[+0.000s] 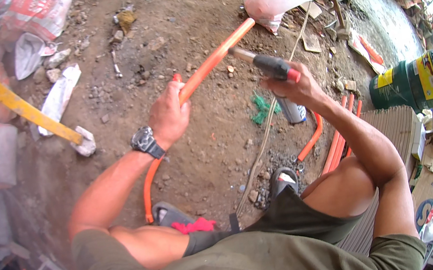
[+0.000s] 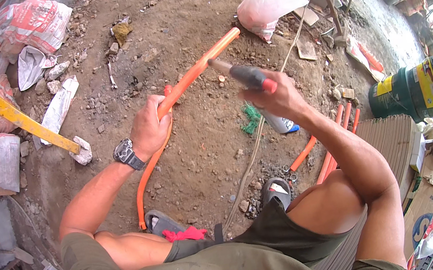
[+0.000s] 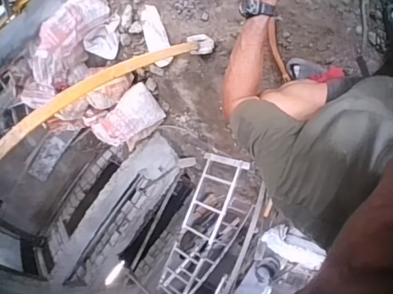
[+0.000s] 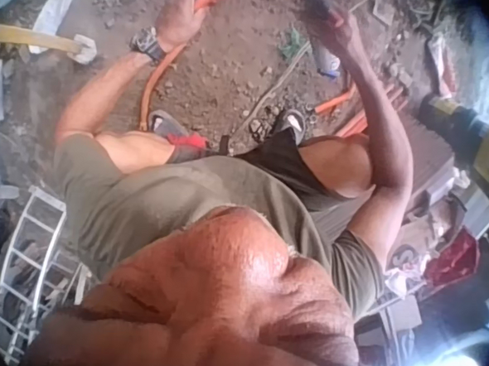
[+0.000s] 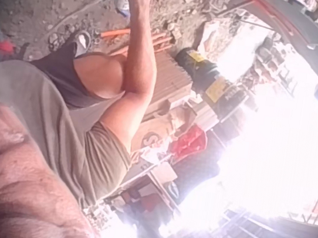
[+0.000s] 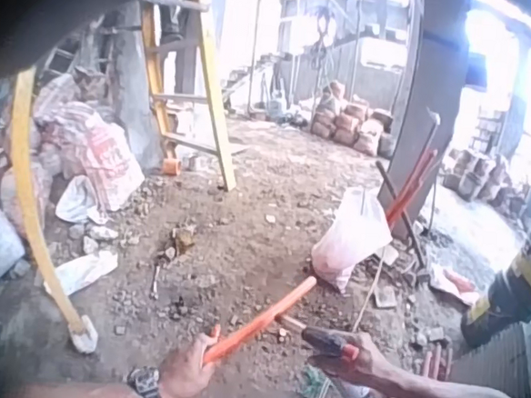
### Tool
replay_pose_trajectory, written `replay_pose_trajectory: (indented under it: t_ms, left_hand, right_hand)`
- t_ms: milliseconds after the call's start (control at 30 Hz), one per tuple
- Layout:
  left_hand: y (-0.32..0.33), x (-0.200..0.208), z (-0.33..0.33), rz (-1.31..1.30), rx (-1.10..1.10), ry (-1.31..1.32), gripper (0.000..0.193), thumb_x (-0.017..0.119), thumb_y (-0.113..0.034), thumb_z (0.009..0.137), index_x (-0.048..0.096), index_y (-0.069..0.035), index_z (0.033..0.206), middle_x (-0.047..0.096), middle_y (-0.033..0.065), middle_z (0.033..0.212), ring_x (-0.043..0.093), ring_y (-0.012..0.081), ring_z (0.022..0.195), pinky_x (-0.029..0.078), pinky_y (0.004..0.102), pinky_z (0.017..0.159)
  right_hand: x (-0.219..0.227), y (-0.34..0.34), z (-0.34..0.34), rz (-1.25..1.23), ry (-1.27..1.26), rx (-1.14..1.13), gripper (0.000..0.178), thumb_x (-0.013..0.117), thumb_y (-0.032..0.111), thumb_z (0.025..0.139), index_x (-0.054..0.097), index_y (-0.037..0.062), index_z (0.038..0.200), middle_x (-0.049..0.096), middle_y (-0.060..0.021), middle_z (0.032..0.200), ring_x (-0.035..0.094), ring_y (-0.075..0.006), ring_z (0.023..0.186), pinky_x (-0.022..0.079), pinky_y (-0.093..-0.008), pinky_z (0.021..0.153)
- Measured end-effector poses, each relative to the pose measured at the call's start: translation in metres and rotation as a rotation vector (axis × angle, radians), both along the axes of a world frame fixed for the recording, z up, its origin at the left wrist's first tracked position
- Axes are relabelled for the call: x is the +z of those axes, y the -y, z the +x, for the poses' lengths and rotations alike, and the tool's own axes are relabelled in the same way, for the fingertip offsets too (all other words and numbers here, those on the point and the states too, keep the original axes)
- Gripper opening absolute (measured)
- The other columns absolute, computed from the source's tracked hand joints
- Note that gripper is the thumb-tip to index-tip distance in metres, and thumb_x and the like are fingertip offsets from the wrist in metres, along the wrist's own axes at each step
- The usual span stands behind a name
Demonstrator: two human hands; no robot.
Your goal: The person sits on the ground and uses a handheld blowtorch to heat orange plastic pipes. They rotate the pipes to apply heat evenly, then bend them into curved shapes. The person handles multiple pipes, placing some into a white bag and continuing to heat and bend others.
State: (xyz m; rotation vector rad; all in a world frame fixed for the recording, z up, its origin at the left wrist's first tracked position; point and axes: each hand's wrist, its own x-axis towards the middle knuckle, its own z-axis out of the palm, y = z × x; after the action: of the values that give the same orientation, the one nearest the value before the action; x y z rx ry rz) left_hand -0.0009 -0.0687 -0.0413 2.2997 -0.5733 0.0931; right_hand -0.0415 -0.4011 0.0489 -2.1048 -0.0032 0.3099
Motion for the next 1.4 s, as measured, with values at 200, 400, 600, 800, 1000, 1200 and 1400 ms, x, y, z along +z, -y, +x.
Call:
replay_pose_trajectory:
  t_ms: [200, 400, 600, 800, 1000, 1200, 1400]
  left_hand:
    - [0.000, 0.002, 0.002, 0.030, -0.033, 0.121, 0.034, 0.067, -0.010, 0.093, 0.051, -0.007, 0.122, 0.067, 0.0192, 0.097, 0.068, 0.0433, 0.085, 0.052, 0.0523, 0.070]
    - [-0.004, 0.007, 0.001, 0.102, -0.024, 0.095, 0.034, 0.067, -0.012, 0.094, 0.052, -0.008, 0.124, 0.067, 0.0183, 0.101, 0.068, 0.0423, 0.086, 0.053, 0.0512, 0.071]
    - [-0.006, 0.003, 0.006, 0.090, -0.056, 0.075, 0.035, 0.068, -0.016, 0.094, 0.057, -0.004, 0.125, 0.067, 0.0196, 0.102, 0.067, 0.0414, 0.093, 0.053, 0.0499, 0.079]
    - [-0.012, -0.002, 0.004, 0.032, -0.060, 0.047, 0.033, 0.069, -0.019, 0.094, 0.060, -0.003, 0.121, 0.069, 0.0198, 0.104, 0.068, 0.0394, 0.095, 0.054, 0.0475, 0.082]
    - [-0.011, 0.001, 0.007, 0.008, -0.061, -0.006, 0.032, 0.069, -0.020, 0.095, 0.061, -0.003, 0.121, 0.070, 0.0191, 0.099, 0.070, 0.0376, 0.092, 0.054, 0.0455, 0.081]
    - [-0.014, -0.001, 0.007, -0.061, -0.057, -0.052, 0.034, 0.071, -0.020, 0.092, 0.061, 0.000, 0.118, 0.069, 0.0241, 0.094, 0.069, 0.0427, 0.089, 0.054, 0.0492, 0.078]
    - [-0.014, -0.004, 0.009, -0.131, -0.056, -0.140, 0.034, 0.073, -0.024, 0.091, 0.064, 0.000, 0.114, 0.070, 0.0237, 0.089, 0.070, 0.0416, 0.085, 0.054, 0.0477, 0.075]
  right_hand:
    - [-0.003, -0.005, -0.003, -0.023, 0.003, 0.120, 0.051, 0.077, 0.018, 0.092, 0.064, 0.0109, 0.140, 0.070, -0.0032, 0.091, 0.065, -0.0128, 0.082, 0.055, -0.0337, 0.073]
    - [-0.010, 0.002, -0.002, -0.060, 0.002, 0.046, 0.053, 0.080, 0.021, 0.090, 0.065, 0.0131, 0.141, 0.071, -0.0035, 0.090, 0.066, -0.0144, 0.077, 0.055, -0.0344, 0.072]
    - [-0.005, 0.000, 0.001, 0.057, -0.059, 0.016, 0.055, 0.078, 0.017, 0.092, 0.062, 0.0134, 0.144, 0.068, -0.0010, 0.089, 0.062, -0.0105, 0.074, 0.052, -0.0306, 0.068]
    - [-0.005, 0.002, 0.001, -0.009, -0.001, -0.019, 0.050, 0.078, 0.021, 0.092, 0.066, 0.0121, 0.139, 0.064, 0.0021, 0.080, 0.058, -0.0096, 0.068, 0.049, -0.0296, 0.064]
    - [-0.019, 0.023, 0.014, -0.065, -0.037, -0.193, 0.051, 0.080, 0.024, 0.089, 0.067, 0.0085, 0.135, 0.063, 0.0021, 0.078, 0.060, -0.0116, 0.069, 0.049, -0.0321, 0.064]
    - [-0.013, 0.011, 0.002, -0.041, 0.032, 0.039, 0.054, 0.080, 0.023, 0.089, 0.066, 0.0099, 0.139, 0.065, 0.0013, 0.084, 0.061, -0.0104, 0.076, 0.051, -0.0315, 0.070]
    - [-0.018, 0.025, 0.017, -0.035, -0.030, -0.164, 0.050, 0.079, 0.021, 0.092, 0.065, 0.0109, 0.138, 0.061, 0.0035, 0.080, 0.054, -0.0056, 0.066, 0.042, -0.0263, 0.057]
